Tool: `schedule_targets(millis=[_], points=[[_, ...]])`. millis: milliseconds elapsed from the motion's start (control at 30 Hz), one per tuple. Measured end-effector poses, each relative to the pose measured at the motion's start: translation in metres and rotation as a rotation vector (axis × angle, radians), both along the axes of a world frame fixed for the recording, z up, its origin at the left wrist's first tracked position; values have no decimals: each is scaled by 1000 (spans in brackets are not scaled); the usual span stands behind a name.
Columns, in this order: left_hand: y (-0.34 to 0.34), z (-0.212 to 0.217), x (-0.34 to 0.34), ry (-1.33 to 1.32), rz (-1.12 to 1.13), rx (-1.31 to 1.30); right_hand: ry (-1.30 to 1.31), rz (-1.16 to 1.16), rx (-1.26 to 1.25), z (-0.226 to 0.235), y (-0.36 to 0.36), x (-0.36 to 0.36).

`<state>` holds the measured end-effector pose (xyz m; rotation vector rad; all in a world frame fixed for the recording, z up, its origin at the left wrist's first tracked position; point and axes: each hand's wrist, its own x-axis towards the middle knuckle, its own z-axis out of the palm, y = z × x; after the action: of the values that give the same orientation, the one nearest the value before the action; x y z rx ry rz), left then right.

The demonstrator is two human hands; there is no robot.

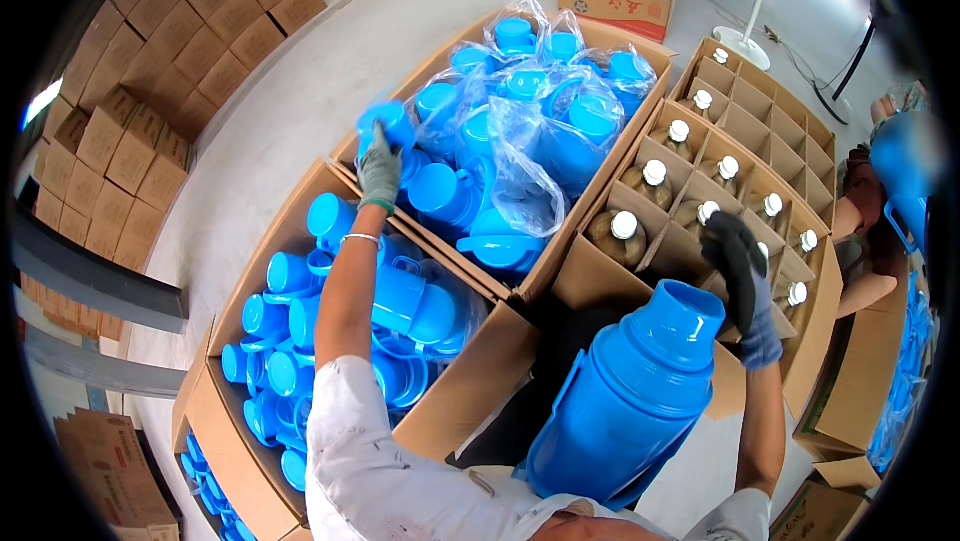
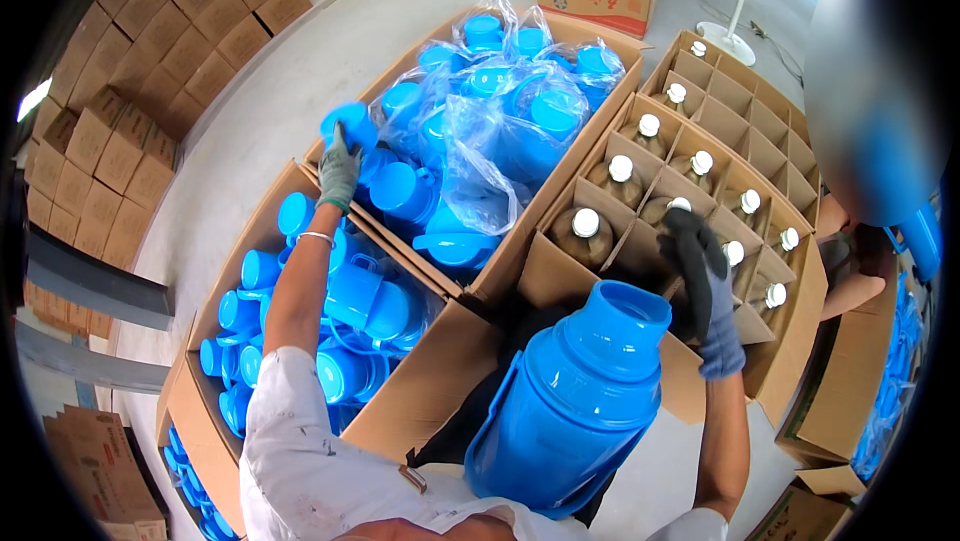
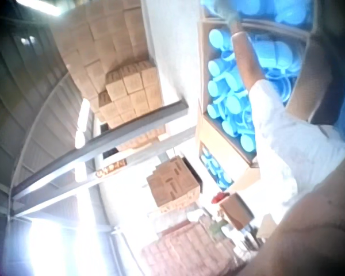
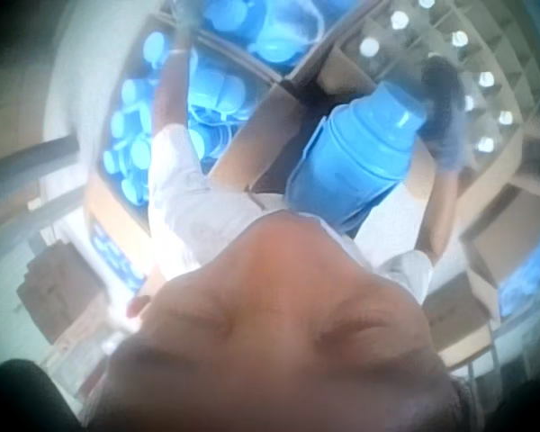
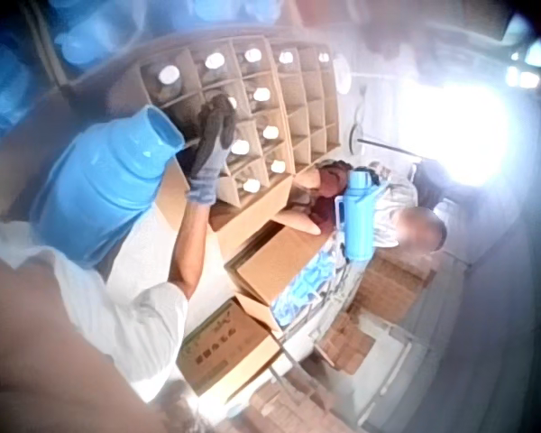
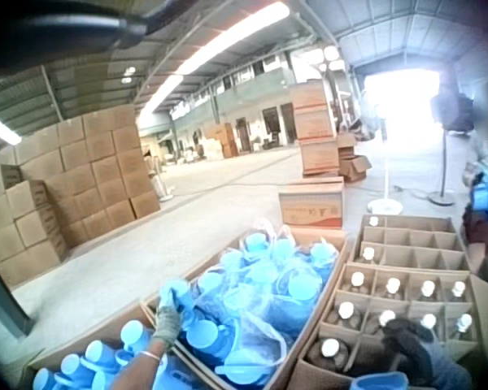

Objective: The person assembles blue water bottles by inserting stainless steel inner containers into blue plastic shells and screwing on the lids. They then wrap each assembled bottle in a clear plastic bag and place it into a cardboard box. The process is repeated continuously with materials organized in boxes around the workspace.

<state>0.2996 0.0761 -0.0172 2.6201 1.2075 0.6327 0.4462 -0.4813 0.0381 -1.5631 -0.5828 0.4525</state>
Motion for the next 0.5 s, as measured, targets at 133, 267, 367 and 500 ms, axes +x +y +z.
schedule_targets(millis=[133, 267, 367, 500], points=[[65, -68, -7, 466, -5, -5, 111, -41, -31, -20, -10, -28], [96, -60, 13, 485, 158, -121, 128, -21, 7, -9, -18, -41], [84, -40, 31, 534, 69, -223, 14, -109, -31, 20, -24, -59], [78, -46, 4, 425, 112, 3, -89, -146, -51, 18, -42, -84]])
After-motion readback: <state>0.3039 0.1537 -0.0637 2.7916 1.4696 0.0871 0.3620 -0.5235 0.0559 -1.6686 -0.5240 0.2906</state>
